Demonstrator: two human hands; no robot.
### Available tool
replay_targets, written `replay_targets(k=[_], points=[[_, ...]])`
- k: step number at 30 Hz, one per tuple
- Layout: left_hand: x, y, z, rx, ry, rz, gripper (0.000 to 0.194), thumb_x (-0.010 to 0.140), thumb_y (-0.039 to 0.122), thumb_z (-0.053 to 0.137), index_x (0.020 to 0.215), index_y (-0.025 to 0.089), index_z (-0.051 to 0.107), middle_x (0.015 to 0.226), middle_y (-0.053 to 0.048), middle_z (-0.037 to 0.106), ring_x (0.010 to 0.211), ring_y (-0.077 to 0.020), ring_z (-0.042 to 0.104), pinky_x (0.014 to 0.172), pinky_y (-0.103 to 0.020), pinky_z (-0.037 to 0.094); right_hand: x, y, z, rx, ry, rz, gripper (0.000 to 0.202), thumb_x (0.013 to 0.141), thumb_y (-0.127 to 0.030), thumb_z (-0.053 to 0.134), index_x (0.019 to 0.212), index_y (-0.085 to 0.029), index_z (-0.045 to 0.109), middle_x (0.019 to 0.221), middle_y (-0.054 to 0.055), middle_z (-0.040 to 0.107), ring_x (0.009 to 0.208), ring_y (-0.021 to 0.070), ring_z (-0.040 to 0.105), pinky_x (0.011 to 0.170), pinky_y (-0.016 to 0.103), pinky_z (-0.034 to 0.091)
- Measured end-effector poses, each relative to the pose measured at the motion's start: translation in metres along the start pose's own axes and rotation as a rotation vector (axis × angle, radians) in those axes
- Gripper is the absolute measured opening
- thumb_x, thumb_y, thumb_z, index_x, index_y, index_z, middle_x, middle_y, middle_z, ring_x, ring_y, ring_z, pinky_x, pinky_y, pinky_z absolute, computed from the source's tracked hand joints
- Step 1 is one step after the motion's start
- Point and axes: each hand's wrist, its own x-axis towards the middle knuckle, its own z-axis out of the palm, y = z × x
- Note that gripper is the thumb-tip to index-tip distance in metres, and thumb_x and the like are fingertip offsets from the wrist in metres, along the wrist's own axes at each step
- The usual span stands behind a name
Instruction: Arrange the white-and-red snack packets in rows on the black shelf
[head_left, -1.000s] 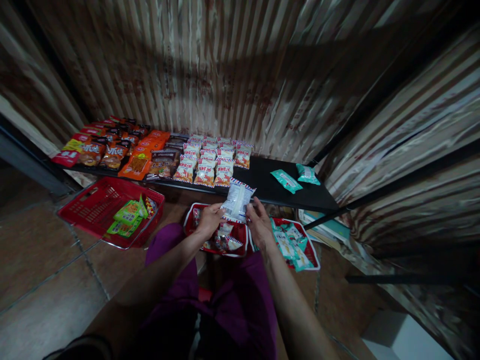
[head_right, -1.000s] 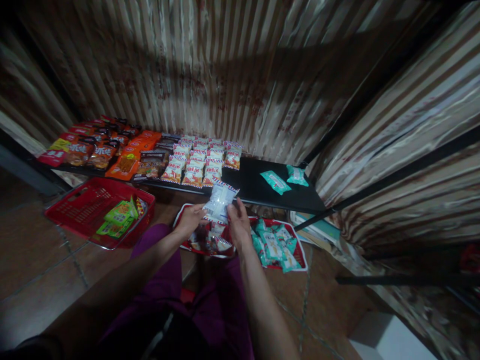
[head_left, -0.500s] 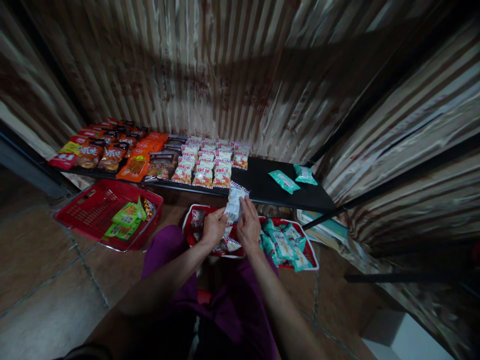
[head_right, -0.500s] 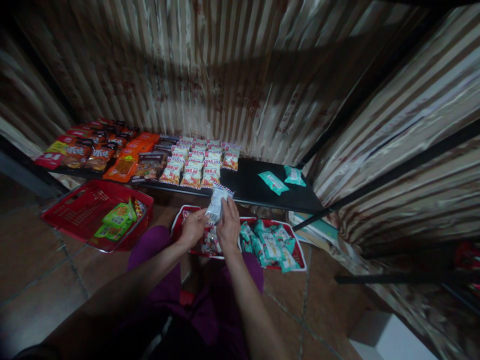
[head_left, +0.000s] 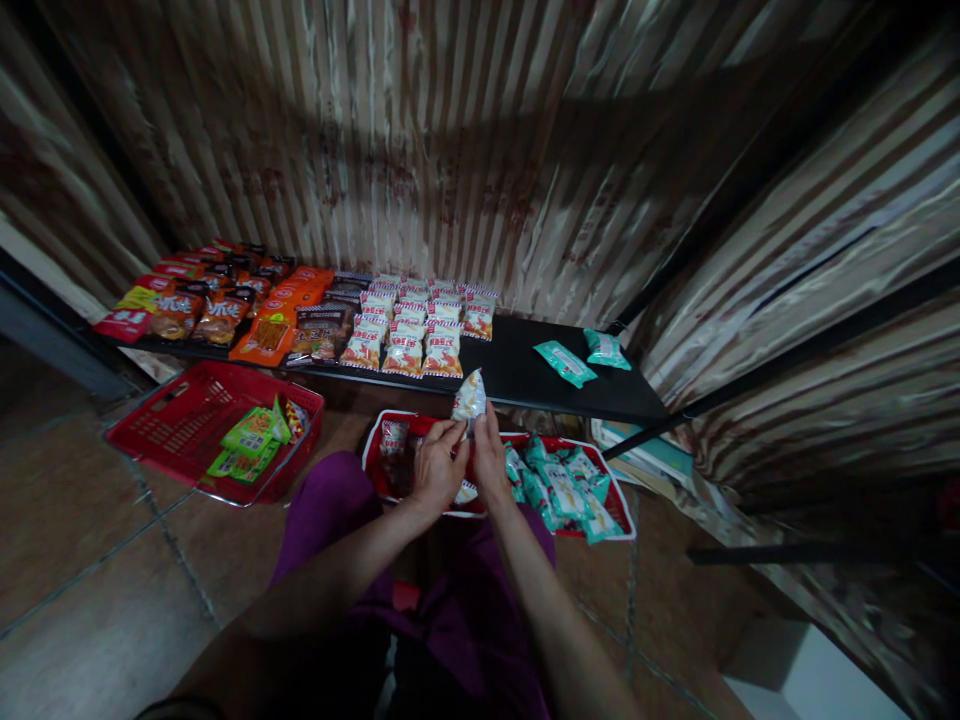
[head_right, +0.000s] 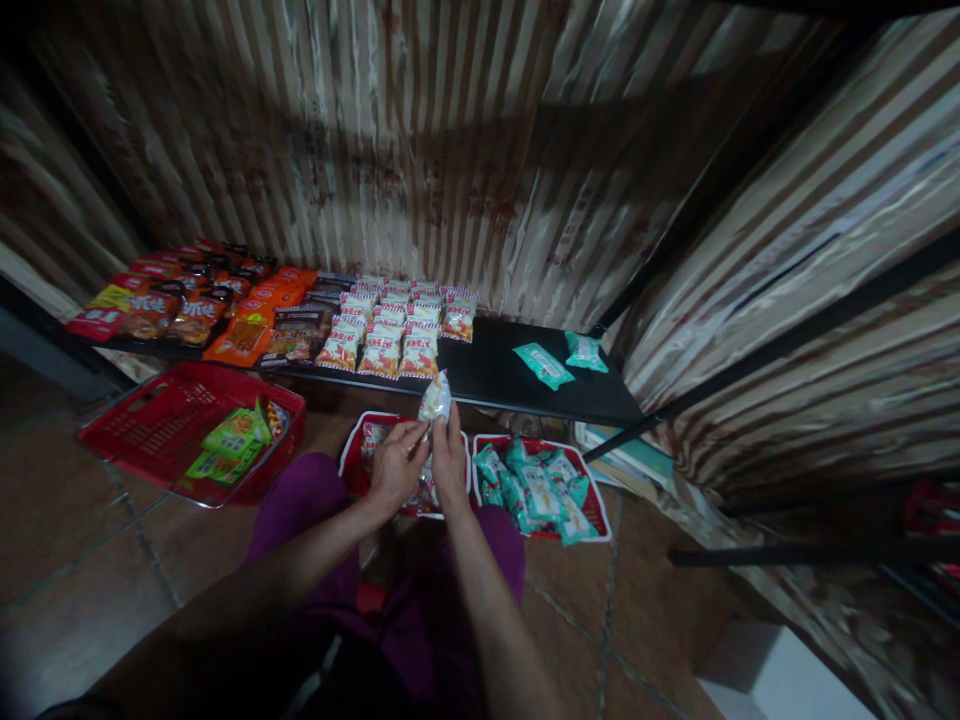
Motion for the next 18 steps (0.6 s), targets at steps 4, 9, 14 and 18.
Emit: replay_targets(k=[4, 9, 14, 18], points=[[-0.007, 0.002, -0.001, 0.161, 0.019, 0.113, 0.036, 0.082, 0.025, 0.05, 0.116, 0.022, 0.061, 0.126, -0.009, 0.052, 0.106, -0.0219, 0.051, 0.093, -0.037, 0.045, -0.005, -0.005, 0.004, 0.297, -0.031, 0.082, 0.055, 0.079, -0.05, 0.053, 0.128, -0.028, 0.046, 0.126, 0.002, 0.057, 0.115, 0.0182, 0.053, 0.099, 0.034, 0.038], [-0.01, -0.002, -0.002, 0.188, -0.083, 0.241, 0.038, 0.08, 0.021, 0.049, 0.117, 0.021, 0.059, 0.132, -0.007, 0.05, 0.119, -0.0242, 0.044, 0.101, -0.041, 0.039, -0.005, -0.004, -0.001, 0.499, -0.066, 0.169, 0.05, 0.069, -0.037, 0.067, 0.116, -0.027, 0.054, 0.102, 0.001, 0.068, 0.092, 0.0177, 0.063, 0.085, 0.033, 0.048], [-0.003, -0.002, -0.002, 0.061, -0.095, 0.222, 0.03, 0.081, 0.014, 0.046, 0.107, 0.018, 0.061, 0.121, -0.006, 0.06, 0.11, -0.0182, 0.053, 0.101, -0.038, 0.039, -0.001, 0.003, -0.008, 0.541, -0.009, 0.207, 0.04, 0.067, -0.033, 0.068, 0.105, -0.025, 0.059, 0.09, -0.001, 0.069, 0.081, 0.0157, 0.064, 0.081, 0.032, 0.049], [0.006, -0.004, -0.002, -0.013, 0.037, 0.055, 0.027, 0.084, 0.02, 0.046, 0.106, 0.02, 0.061, 0.119, -0.006, 0.061, 0.113, -0.0179, 0.052, 0.102, -0.037, 0.037, 0.001, 0.006, -0.015, 0.541, 0.021, 0.219, 0.035, 0.067, -0.035, 0.068, 0.1, -0.023, 0.06, 0.088, 0.0, 0.07, 0.079, 0.0164, 0.064, 0.078, 0.033, 0.05]])
